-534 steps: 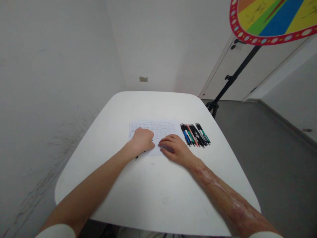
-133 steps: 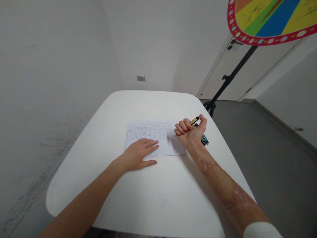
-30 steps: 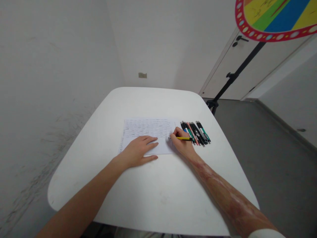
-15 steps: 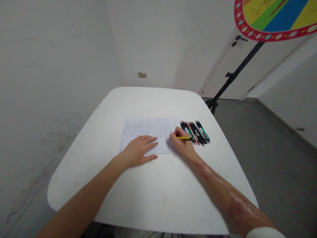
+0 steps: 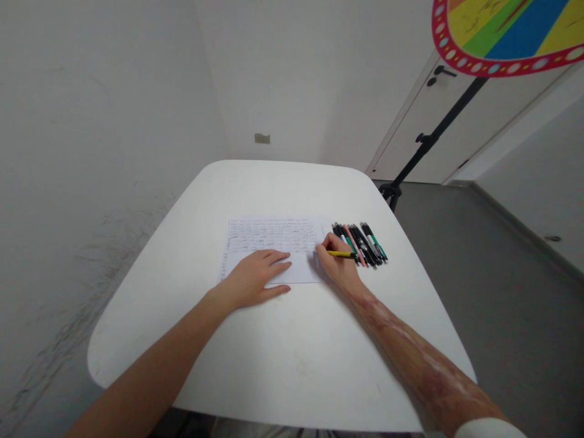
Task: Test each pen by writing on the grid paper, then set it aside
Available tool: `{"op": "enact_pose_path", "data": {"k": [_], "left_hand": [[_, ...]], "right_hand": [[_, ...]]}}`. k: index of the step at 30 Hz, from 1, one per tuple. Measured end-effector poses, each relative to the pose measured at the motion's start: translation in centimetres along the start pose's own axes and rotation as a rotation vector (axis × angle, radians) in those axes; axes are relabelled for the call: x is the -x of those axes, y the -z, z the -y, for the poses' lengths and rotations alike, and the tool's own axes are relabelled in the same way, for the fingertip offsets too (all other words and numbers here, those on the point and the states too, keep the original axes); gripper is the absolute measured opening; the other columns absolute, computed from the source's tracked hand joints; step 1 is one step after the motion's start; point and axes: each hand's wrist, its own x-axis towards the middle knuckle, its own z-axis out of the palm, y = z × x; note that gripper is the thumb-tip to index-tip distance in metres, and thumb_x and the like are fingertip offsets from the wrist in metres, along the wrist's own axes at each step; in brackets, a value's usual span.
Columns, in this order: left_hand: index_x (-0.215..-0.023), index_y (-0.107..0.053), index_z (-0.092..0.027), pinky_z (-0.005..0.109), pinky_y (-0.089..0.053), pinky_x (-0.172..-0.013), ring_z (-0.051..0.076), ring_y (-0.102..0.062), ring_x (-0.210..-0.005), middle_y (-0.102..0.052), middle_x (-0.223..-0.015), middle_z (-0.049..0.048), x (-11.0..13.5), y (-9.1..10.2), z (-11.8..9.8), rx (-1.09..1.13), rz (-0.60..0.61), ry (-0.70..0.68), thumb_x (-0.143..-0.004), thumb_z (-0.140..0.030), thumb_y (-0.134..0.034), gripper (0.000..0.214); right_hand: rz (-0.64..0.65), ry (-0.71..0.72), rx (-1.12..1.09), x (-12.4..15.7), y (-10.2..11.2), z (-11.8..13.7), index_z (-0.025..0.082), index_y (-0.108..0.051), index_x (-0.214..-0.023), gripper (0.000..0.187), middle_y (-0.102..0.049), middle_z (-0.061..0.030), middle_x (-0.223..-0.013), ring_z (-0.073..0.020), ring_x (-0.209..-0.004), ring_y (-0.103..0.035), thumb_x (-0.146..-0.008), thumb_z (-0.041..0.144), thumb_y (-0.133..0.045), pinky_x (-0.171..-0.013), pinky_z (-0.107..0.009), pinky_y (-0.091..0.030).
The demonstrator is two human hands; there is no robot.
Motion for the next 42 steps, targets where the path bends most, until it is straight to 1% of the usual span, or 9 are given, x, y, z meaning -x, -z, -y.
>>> {"op": "enact_pose_path", "data": {"k": [5,10,12,15,21,28,35,40,42], "left_hand": [[-0.147,-0.066,-0.019,0.054,-0.053,-0.119,0.035,-0.062,-0.142,-0.062,-0.16,0.0154,-0.04,0.03,0.02,0.001,0.008,-0.003,-0.108,-0.054,-0.066,0.053],[-0.147,-0.066,-0.022,0.054,-0.053,-0.118,0.034,-0.062,-0.142,-0.062,-0.161,0.0141,-0.03,0.0,0.07,0.016,0.001,0.0,-0.109,-0.054,-0.065,0.05],[-0.147,-0.065,-0.023,0.054,-0.053,-0.118,0.034,-0.062,-0.142,-0.062,-0.161,0.0136,0.01,-0.03,0.08,0.018,-0.003,0.0,-0.109,-0.055,-0.063,0.049],[-0.148,-0.065,-0.023,0.054,-0.053,-0.119,0.034,-0.062,-0.143,-0.062,-0.161,0.014,0.05,-0.06,0.09,0.016,-0.001,0.0,-0.11,-0.055,-0.063,0.05],[-0.149,-0.065,-0.023,0.053,-0.052,-0.119,0.033,-0.061,-0.143,-0.062,-0.161,0.0134,0.08,-0.07,0.04,0.025,0.0,0.013,-0.11,-0.055,-0.062,0.05],[-0.15,-0.064,-0.025,0.054,-0.052,-0.119,0.033,-0.061,-0.143,-0.062,-0.161,0.0132,0.17,-0.16,0.16,0.041,-0.005,0.014,-0.11,-0.055,-0.062,0.05],[-0.149,-0.065,-0.024,0.053,-0.052,-0.118,0.033,-0.062,-0.143,-0.062,-0.161,0.0136,0.09,-0.1,0.12,0.033,-0.001,0.009,-0.11,-0.055,-0.063,0.05],[-0.149,-0.064,-0.023,0.054,-0.052,-0.119,0.033,-0.061,-0.144,-0.062,-0.161,0.0141,0.13,-0.15,0.1,0.024,0.0,0.004,-0.11,-0.054,-0.062,0.05],[-0.149,-0.064,-0.024,0.054,-0.052,-0.119,0.033,-0.061,-0.144,-0.062,-0.161,0.0139,0.12,-0.12,0.09,0.033,-0.004,0.006,-0.11,-0.054,-0.062,0.05]], "right_hand": [[0.0,-0.006,0.044,-0.07,0.01,0.07,0.026,-0.043,-0.069,0.024,-0.046,0.0054,-0.059,-0.0141,-0.058,-0.042,-0.086,0.023,-0.06,-0.057,-0.032,-0.028],[-0.014,-0.002,0.003,0.01,0.06,0.13,0.026,-0.044,-0.071,0.023,-0.047,0.0052,-0.061,-0.0142,-0.058,-0.043,-0.088,0.023,-0.06,-0.057,-0.032,-0.029],[-0.013,-0.004,0.019,0.0,0.07,0.09,0.026,-0.044,-0.07,0.024,-0.047,0.0054,-0.06,-0.0142,-0.058,-0.043,-0.087,0.023,-0.06,-0.057,-0.033,-0.029],[-0.019,-0.001,0.038,-0.01,0.05,-0.04,0.026,-0.043,-0.069,0.025,-0.046,0.0055,-0.059,-0.014,-0.057,-0.042,-0.087,0.023,-0.06,-0.056,-0.033,-0.028],[-0.037,-0.025,-0.003,0.08,0.0,-0.04,0.026,-0.043,-0.07,0.025,-0.045,0.0054,-0.061,-0.0141,-0.058,-0.043,-0.088,0.022,-0.059,-0.056,-0.033,-0.028],[-0.044,-0.035,0.008,0.08,0.0,-0.01,0.026,-0.042,-0.069,0.026,-0.045,0.0052,-0.059,-0.0146,-0.057,-0.041,-0.087,0.021,-0.061,-0.056,-0.032,-0.028],[-0.023,-0.001,0.073,0.04,0.11,-0.1,0.026,-0.041,-0.069,0.026,-0.044,0.0055,-0.058,-0.0143,-0.056,-0.041,-0.087,0.022,-0.06,-0.056,-0.032,-0.027],[-0.036,-0.014,0.021,0.13,0.15,-0.29,0.026,-0.042,-0.07,0.026,-0.044,0.0057,-0.06,-0.014,-0.057,-0.042,-0.089,0.022,-0.061,-0.056,-0.031,-0.029],[-0.024,-0.02,-0.012,0.13,0.2,-0.33,0.025,-0.046,-0.071,0.026,-0.049,0.0047,-0.062,-0.0144,-0.059,-0.045,-0.09,0.025,-0.064,-0.057,-0.031,-0.032]]}}
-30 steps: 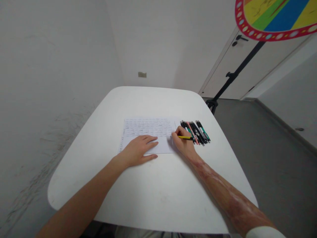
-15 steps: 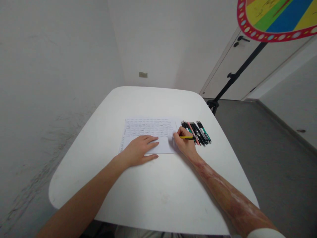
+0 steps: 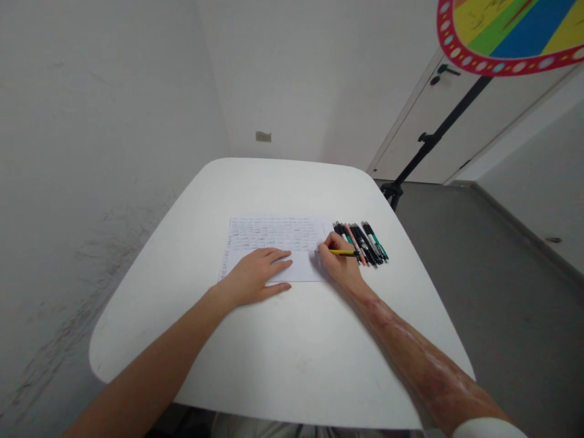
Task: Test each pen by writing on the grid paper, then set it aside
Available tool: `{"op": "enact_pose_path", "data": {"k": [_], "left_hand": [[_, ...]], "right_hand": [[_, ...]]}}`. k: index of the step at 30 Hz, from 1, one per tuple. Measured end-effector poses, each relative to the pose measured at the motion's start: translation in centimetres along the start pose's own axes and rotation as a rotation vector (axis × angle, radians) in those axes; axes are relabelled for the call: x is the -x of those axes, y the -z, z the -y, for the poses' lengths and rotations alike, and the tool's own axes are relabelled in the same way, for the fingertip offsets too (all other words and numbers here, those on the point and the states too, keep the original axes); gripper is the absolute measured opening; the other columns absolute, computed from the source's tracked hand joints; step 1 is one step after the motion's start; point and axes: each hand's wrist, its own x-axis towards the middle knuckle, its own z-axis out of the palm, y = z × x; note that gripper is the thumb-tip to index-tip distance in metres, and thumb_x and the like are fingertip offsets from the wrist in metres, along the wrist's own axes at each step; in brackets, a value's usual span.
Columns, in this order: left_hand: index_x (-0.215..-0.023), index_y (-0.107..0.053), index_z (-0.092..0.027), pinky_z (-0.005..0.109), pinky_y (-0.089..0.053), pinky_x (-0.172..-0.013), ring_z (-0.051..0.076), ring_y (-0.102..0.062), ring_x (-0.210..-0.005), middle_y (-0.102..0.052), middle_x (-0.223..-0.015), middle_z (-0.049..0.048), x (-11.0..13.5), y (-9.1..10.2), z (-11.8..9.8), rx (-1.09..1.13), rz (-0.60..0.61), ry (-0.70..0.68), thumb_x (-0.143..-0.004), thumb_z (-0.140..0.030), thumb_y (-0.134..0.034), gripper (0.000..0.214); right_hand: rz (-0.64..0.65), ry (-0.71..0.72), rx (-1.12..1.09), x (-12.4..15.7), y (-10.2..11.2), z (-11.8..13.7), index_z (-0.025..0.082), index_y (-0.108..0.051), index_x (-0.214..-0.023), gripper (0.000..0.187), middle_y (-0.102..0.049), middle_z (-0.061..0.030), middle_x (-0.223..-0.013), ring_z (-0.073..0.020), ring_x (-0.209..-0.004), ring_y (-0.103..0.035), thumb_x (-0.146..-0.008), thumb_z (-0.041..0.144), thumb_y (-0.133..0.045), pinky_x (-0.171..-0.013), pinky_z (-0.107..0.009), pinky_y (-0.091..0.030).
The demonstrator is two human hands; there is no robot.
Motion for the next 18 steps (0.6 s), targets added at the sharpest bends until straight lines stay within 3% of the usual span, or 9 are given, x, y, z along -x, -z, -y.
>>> {"op": "enact_pose_path", "data": {"k": [3,5,9,11,13,15,18], "left_hand": [[-0.149,-0.065,-0.024,0.054,-0.052,-0.119,0.033,-0.062,-0.143,-0.062,-0.161,0.014,0.0,0.0,0.0,0.005,-0.003,0.002,-0.11,-0.054,-0.063,0.05],[-0.148,-0.065,-0.023,0.054,-0.053,-0.119,0.034,-0.062,-0.143,-0.063,-0.16,0.0143,-0.1,0.1,0.0,0.003,0.0,-0.001,-0.109,-0.054,-0.063,0.05],[-0.15,-0.065,-0.026,0.054,-0.052,-0.119,0.033,-0.062,-0.143,-0.062,-0.161,0.0133,0.0,0.0,0.0,0.011,-0.004,0.002,-0.109,-0.054,-0.062,0.049],[-0.148,-0.066,-0.026,0.054,-0.053,-0.118,0.033,-0.063,-0.142,-0.063,-0.16,0.0131,0.0,0.1,0.0,-0.001,-0.007,-0.003,-0.109,-0.054,-0.062,0.048],[-0.145,-0.067,-0.025,0.054,-0.053,-0.117,0.034,-0.064,-0.14,-0.065,-0.157,0.0131,-0.1,0.2,0.0,-0.024,-0.011,-0.009,-0.109,-0.054,-0.063,0.046],[-0.144,-0.068,-0.023,0.055,-0.053,-0.117,0.034,-0.065,-0.138,-0.066,-0.156,0.0135,-0.1,0.2,0.0,-0.042,-0.015,-0.013,-0.109,-0.054,-0.063,0.046],[-0.144,-0.068,-0.022,0.055,-0.053,-0.117,0.035,-0.065,-0.139,-0.066,-0.156,0.0142,-0.1,0.3,0.0,-0.041,-0.017,-0.016,-0.11,-0.053,-0.063,0.047]], "right_hand": [[0.035,-0.049,-0.1,0.0,0.1,0.2,0.022,-0.064,-0.091,0.016,-0.066,0.0003,-0.077,-0.0152,-0.063,-0.054,-0.096,0.037,-0.069,-0.056,-0.03,-0.038],[0.066,-0.067,-0.147,0.0,0.2,0.4,0.022,-0.069,-0.108,0.026,-0.071,-0.001,-0.082,-0.0154,-0.062,-0.057,-0.099,0.046,-0.071,-0.056,-0.03,-0.041],[0.08,0.0,-0.145,0.2,0.4,0.8,0.023,-0.072,-0.099,0.026,-0.069,-0.0007,-0.076,-0.0168,-0.065,-0.06,-0.099,0.048,-0.074,-0.061,-0.031,-0.046],[0.154,0.028,-0.192,0.4,0.6,0.9,0.023,-0.075,-0.114,0.029,-0.078,-0.0058,-0.096,-0.0179,-0.073,-0.065,-0.097,0.046,-0.077,-0.064,-0.032,-0.052],[0.268,0.034,-0.243,0.6,0.8,0.8,0.026,-0.068,-0.143,0.054,-0.078,-0.0112,-0.128,-0.0178,-0.078,-0.068,-0.093,0.042,-0.081,-0.063,-0.032,-0.055],[0.356,0.034,-0.259,0.8,1.0,0.7,0.031,-0.055,-0.161,0.08,-0.069,-0.0138,-0.151,-0.0169,-0.081,-0.067,-0.087,0.038,-0.084,-0.057,-0.028,-0.053],[0.409,0.047,-0.251,0.9,1.2,0.6,0.035,-0.047,-0.169,0.09,-0.063,-0.0135,-0.162,-0.0173,-0.085,-0.066,-0.087,0.035,-0.083,-0.052,-0.025,-0.049]]}}
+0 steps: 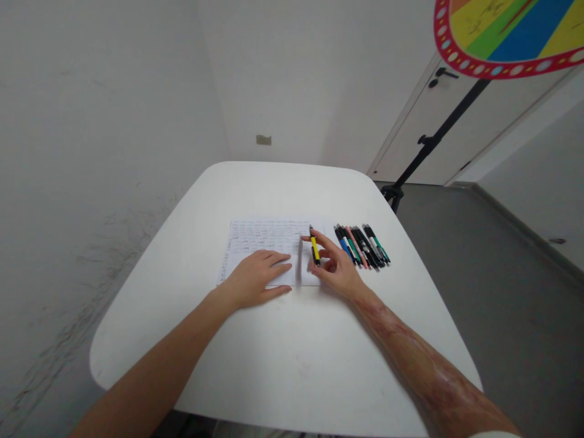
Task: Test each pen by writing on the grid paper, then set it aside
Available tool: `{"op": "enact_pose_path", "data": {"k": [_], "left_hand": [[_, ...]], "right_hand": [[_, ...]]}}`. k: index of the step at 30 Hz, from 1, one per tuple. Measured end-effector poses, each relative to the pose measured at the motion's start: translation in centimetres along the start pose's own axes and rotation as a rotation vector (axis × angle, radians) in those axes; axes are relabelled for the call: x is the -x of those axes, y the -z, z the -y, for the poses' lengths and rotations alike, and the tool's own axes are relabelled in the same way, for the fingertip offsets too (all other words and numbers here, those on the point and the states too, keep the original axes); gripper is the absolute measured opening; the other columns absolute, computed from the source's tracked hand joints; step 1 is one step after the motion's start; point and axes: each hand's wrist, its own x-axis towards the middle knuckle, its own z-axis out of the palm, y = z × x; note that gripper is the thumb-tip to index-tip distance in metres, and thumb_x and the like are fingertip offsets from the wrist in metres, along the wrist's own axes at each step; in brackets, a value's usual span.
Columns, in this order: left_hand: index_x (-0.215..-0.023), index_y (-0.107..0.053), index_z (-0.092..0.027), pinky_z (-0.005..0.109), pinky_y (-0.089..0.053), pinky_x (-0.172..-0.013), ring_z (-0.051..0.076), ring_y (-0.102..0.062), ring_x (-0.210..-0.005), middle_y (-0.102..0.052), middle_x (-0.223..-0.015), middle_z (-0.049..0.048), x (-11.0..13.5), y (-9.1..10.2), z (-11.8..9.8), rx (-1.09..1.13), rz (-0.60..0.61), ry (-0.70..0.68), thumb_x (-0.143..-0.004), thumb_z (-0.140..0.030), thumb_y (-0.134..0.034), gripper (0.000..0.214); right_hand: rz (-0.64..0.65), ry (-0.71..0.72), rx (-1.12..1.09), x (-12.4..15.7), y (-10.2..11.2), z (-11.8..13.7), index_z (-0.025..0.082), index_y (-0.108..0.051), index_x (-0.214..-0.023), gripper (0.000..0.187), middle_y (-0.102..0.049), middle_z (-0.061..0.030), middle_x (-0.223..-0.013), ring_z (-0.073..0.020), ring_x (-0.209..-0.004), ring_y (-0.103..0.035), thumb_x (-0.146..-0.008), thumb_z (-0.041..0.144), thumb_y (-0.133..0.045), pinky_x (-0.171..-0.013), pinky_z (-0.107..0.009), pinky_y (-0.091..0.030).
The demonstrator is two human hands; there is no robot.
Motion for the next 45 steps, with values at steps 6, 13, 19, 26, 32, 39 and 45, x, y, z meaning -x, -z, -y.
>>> {"op": "enact_pose_path", "data": {"k": [6,13,19,26,32,39,45], "left_hand": [[-0.146,-0.068,-0.026,0.055,-0.052,-0.118,0.034,-0.064,-0.14,-0.066,-0.156,0.014,0.0,-0.1,0.1,0.033,-0.011,0.005,-0.11,-0.054,-0.062,0.046],[-0.144,-0.068,-0.025,0.055,-0.053,-0.117,0.034,-0.065,-0.14,-0.066,-0.156,0.0139,0.0,-0.1,0.0,0.017,-0.009,0.002,-0.11,-0.053,-0.062,0.045],[-0.142,-0.069,-0.021,0.054,-0.054,-0.118,0.034,-0.065,-0.139,-0.067,-0.155,0.0139,0.1,-0.1,0.1,0.0,-0.014,-0.007,-0.11,-0.052,-0.063,0.045],[-0.145,-0.067,-0.022,0.055,-0.054,-0.118,0.034,-0.064,-0.14,-0.066,-0.157,0.0142,0.2,-0.1,0.1,-0.009,-0.005,0.004,-0.11,-0.054,-0.062,0.047],[-0.144,-0.068,-0.02,0.054,-0.055,-0.117,0.034,-0.065,-0.139,-0.066,-0.157,0.0145,0.2,-0.3,0.2,-0.008,-0.012,0.003,-0.11,-0.053,-0.064,0.047],[-0.144,-0.068,-0.021,0.055,-0.055,-0.116,0.035,-0.066,-0.139,-0.066,-0.158,0.0136,0.2,-0.2,0.1,-0.011,-0.003,0.011,-0.109,-0.052,-0.065,0.047],[-0.145,-0.068,-0.023,0.055,-0.055,-0.117,0.034,-0.065,-0.14,-0.065,-0.158,0.013,0.2,-0.1,0.1,0.008,-0.003,0.018,-0.11,-0.053,-0.062,0.047]], "right_hand": [[0.038,0.023,-0.05,0.0,0.3,0.1,0.033,-0.055,-0.165,0.077,-0.067,-0.0142,-0.157,-0.0202,-0.087,-0.07,-0.093,0.043,-0.077,-0.052,-0.028,-0.051],[0.077,0.03,-0.146,0.1,0.5,0.1,0.034,-0.053,-0.167,0.076,-0.061,-0.0148,-0.164,-0.0233,-0.093,-0.076,-0.094,0.046,-0.072,-0.049,-0.026,-0.049],[0.104,0.033,-0.196,0.1,0.6,-0.1,0.036,-0.048,-0.17,0.079,-0.054,-0.0138,-0.17,-0.0252,-0.1,-0.075,-0.094,0.043,-0.068,-0.051,-0.027,-0.052],[0.015,0.123,0.1,0.3,0.7,0.8,0.033,-0.049,-0.169,0.077,-0.066,-0.0133,-0.156,-0.0277,-0.107,-0.068,-0.095,0.036,-0.071,-0.073,-0.038,-0.06],[-0.199,0.314,0.586,-0.3,3.5,0.2,0.025,-0.055,-0.164,0.076,-0.064,-0.0132,-0.126,-0.0328,-0.113,-0.063,-0.089,0.02,-0.061,-0.103,-0.054,-0.053],[-0.155,0.233,0.984,-1.0,5.3,-1.7,0.016,-0.075,-0.14,0.051,-0.066,-0.0165,-0.116,-0.0356,-0.111,-0.059,-0.091,0.024,-0.062,-0.1,-0.053,-0.051],[-0.144,0.174,1.082,-0.9,5.0,-1.4,0.019,-0.082,-0.123,0.035,-0.068,-0.0161,-0.121,-0.0359,-0.111,-0.059,-0.094,0.027,-0.064,-0.098,-0.052,-0.049]]}}
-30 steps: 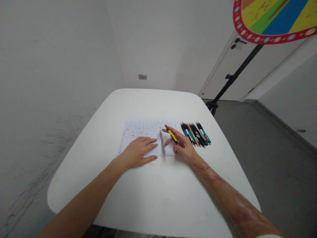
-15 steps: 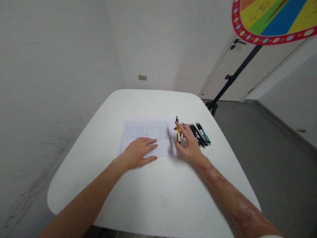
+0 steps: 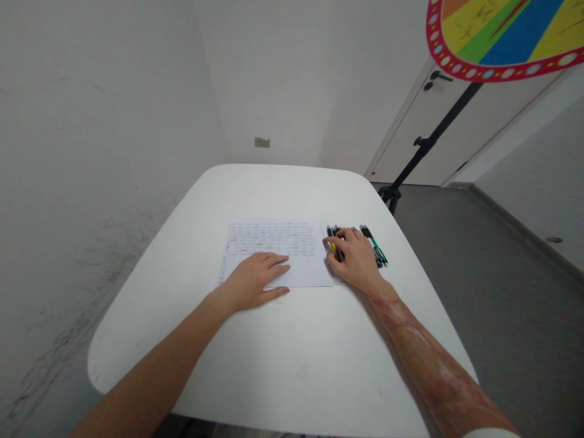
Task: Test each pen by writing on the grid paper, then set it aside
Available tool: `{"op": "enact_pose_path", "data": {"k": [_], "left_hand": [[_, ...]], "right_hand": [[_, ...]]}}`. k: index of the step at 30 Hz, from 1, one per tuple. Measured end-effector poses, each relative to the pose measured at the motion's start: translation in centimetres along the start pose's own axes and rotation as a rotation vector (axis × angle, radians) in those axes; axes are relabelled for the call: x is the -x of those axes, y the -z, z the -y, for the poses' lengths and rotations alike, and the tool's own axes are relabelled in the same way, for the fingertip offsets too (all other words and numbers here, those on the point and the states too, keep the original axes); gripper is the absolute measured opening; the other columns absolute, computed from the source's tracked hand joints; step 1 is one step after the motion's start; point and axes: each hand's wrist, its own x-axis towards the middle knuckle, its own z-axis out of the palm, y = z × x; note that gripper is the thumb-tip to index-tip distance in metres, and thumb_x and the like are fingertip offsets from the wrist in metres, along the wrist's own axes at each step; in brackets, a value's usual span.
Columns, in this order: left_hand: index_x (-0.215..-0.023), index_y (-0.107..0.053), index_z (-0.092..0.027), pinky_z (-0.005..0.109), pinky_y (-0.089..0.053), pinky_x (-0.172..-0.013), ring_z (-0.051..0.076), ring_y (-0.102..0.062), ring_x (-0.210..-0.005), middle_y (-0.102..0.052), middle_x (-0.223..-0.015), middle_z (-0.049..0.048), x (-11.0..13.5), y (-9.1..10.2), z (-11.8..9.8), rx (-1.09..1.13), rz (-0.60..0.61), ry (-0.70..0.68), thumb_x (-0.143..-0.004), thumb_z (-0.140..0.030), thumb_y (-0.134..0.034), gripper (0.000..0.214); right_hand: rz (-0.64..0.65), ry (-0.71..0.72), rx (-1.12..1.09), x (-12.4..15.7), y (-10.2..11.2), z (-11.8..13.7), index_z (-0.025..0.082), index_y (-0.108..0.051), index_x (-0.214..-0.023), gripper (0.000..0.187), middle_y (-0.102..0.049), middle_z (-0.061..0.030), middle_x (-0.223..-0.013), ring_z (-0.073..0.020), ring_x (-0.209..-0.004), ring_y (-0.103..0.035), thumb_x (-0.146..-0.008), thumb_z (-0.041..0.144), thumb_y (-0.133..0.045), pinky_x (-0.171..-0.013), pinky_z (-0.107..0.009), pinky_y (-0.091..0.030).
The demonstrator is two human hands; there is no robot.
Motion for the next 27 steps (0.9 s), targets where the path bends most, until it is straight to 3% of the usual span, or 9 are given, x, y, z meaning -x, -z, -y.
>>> {"op": "enact_pose_path", "data": {"k": [9,16,20,25,27], "left_hand": [[-0.155,-0.062,-0.027,0.055,-0.051,-0.122,0.033,-0.061,-0.146,-0.061,-0.164,0.0121,0.2,-0.3,0.2,0.034,0.022,0.019,-0.11,-0.057,-0.06,0.054],[-0.16,-0.056,-0.026,0.054,-0.048,-0.126,0.033,-0.057,-0.15,-0.056,-0.168,0.013,0.1,0.0,0.0,0.046,0.061,0.013,-0.11,-0.058,-0.059,0.06],[-0.166,-0.049,-0.028,0.054,-0.044,-0.129,0.032,-0.054,-0.154,-0.052,-0.172,0.012,0.3,0.1,0.2,0.068,0.076,0.004,-0.11,-0.059,-0.058,0.064],[-0.172,-0.039,-0.028,0.056,-0.037,-0.134,0.033,-0.048,-0.16,-0.044,-0.177,0.0121,0.6,0.5,-0.3,0.031,0.063,0.052,-0.111,-0.064,-0.052,0.072],[-0.174,-0.035,-0.026,0.055,-0.035,-0.136,0.032,-0.045,-0.162,-0.04,-0.179,0.0126,0.6,0.7,-0.8,0.009,0.063,0.063,-0.112,-0.065,-0.05,0.075]], "right_hand": [[-0.111,0.01,-0.111,-0.1,-0.3,0.4,0.018,-0.079,-0.118,0.027,-0.072,-0.0146,-0.114,-0.0337,-0.108,-0.063,-0.1,0.029,-0.061,-0.098,-0.052,-0.052],[-0.168,0.052,-0.19,-0.1,-0.4,0.8,0.02,-0.076,-0.122,0.028,-0.075,-0.0146,-0.122,-0.0349,-0.117,-0.067,-0.097,0.024,-0.063,-0.109,-0.056,-0.053],[-0.157,0.084,-0.246,0.0,-0.3,1.3,0.02,-0.073,-0.13,0.033,-0.075,-0.0149,-0.133,-0.0344,-0.126,-0.068,-0.098,0.023,-0.062,-0.119,-0.059,-0.049],[-0.086,0.126,-0.257,0.0,0.6,3.1,0.023,-0.065,-0.147,0.048,-0.068,-0.0141,-0.154,-0.0364,-0.143,-0.063,-0.1,0.027,-0.064,-0.132,-0.068,-0.034],[-0.057,0.158,-0.272,0.1,1.0,3.7,0.024,-0.061,-0.153,0.053,-0.064,-0.0145,-0.159,-0.0367,-0.147,-0.06,-0.1,0.028,-0.065,-0.132,-0.069,-0.035]]}}
